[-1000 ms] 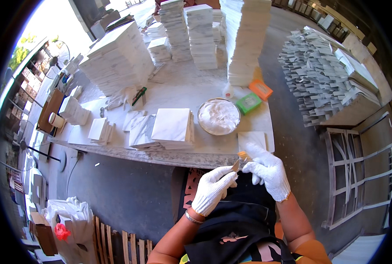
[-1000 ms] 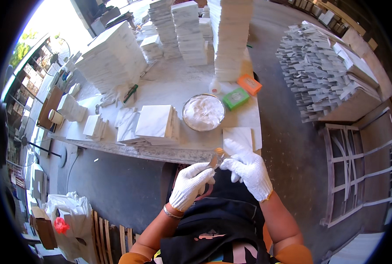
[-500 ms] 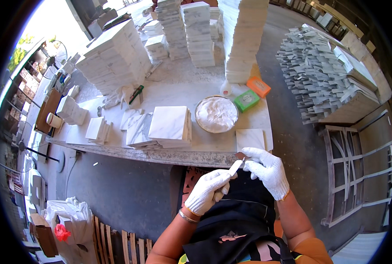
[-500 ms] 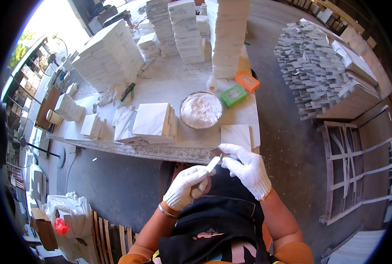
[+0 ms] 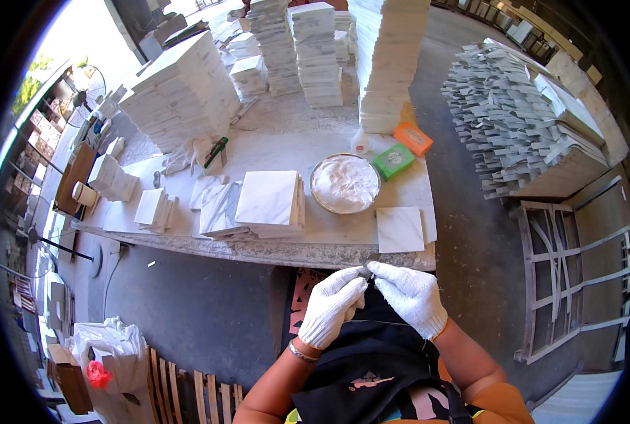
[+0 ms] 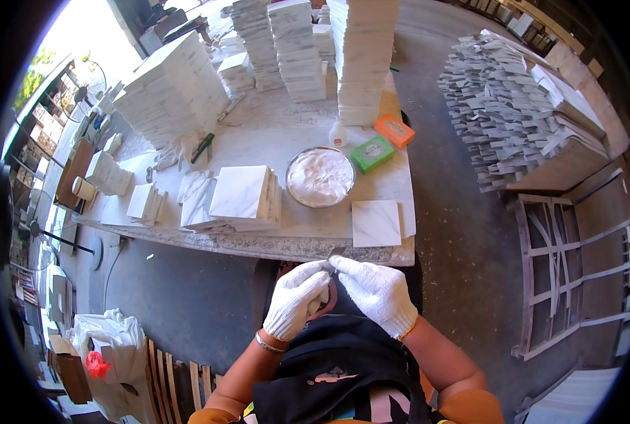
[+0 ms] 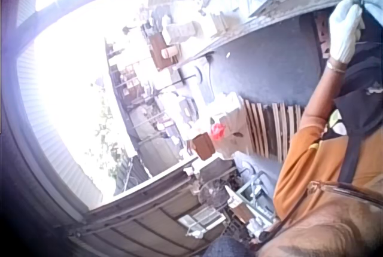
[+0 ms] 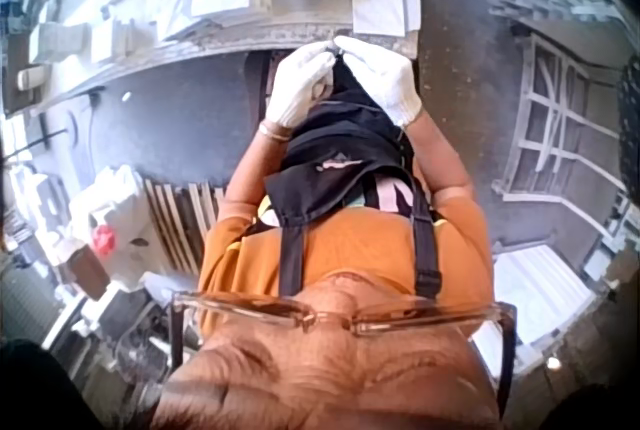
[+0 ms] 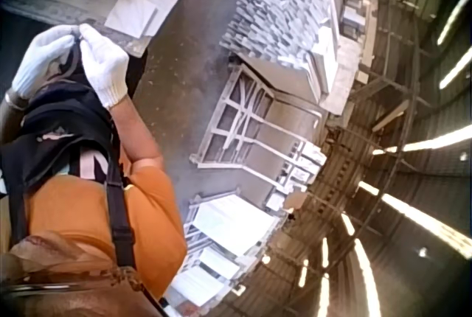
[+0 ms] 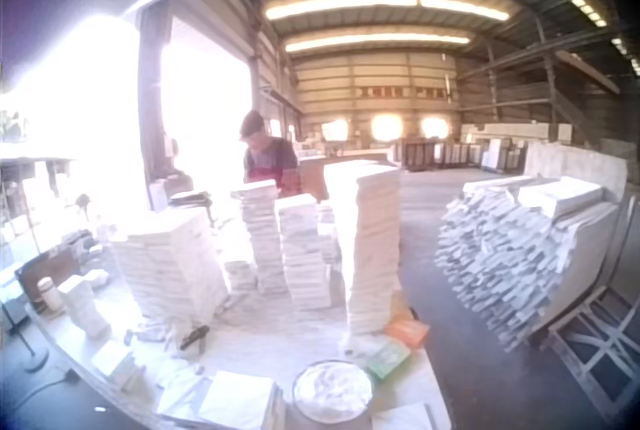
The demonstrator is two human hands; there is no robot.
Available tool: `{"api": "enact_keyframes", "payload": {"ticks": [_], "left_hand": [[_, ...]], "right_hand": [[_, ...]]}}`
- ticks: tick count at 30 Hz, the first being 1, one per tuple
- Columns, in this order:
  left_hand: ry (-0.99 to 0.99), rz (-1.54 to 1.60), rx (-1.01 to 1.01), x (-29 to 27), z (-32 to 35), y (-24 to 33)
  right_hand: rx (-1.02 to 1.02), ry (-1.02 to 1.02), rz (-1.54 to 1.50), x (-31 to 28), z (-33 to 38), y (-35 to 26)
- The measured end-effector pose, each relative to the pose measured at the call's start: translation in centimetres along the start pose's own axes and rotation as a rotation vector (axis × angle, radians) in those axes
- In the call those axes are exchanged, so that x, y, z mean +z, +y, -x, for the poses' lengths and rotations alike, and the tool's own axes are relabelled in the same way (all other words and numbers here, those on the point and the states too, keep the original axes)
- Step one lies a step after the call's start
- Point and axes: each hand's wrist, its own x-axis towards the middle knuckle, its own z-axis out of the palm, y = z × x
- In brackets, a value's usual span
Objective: The person applies a white paste to the edges of small white square tiles using a metal spatula. They pick up tiles, spread the paste on the edges, and place the tiles back on the table. The person also scrapes the spatula clean during the process.
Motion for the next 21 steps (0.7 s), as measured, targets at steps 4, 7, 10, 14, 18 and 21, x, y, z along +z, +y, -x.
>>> {"api": "enact_keyframes", "payload": {"ticks": [4,7,10,14,18,21], "left_hand": [[0.014,0.014,0.008,0.3,0.3,0.1],[0.006,0.02,0.004,0.1,0.1,0.2],[0.01,0.024,0.0,-0.3,0.0,-0.1],[0.001,0.024,0.026,-0.4,0.6,0.3],[-0.028,0.132,0.066,-1.0,-0.6,-0.7],[0.024,-0.016,-0.011,-0.4,-0.3,-1.0]], "right_hand": [[-0.019,0.097,0.092,-0.5,-1.3,0.9],[-0.096,-0.003,0.101,-0.3,-0.8,-0.6],[-0.019,0.063,0.069,-0.2,-0.9,0.6],[0.44,0.089,-0.121,-1.0,-1.1,3.0],[0.766,-0.007,-0.589,-2.0,-0.9,1.3],[0.706,0.014,-0.836,-1.7,-0.7,1.8]]}}
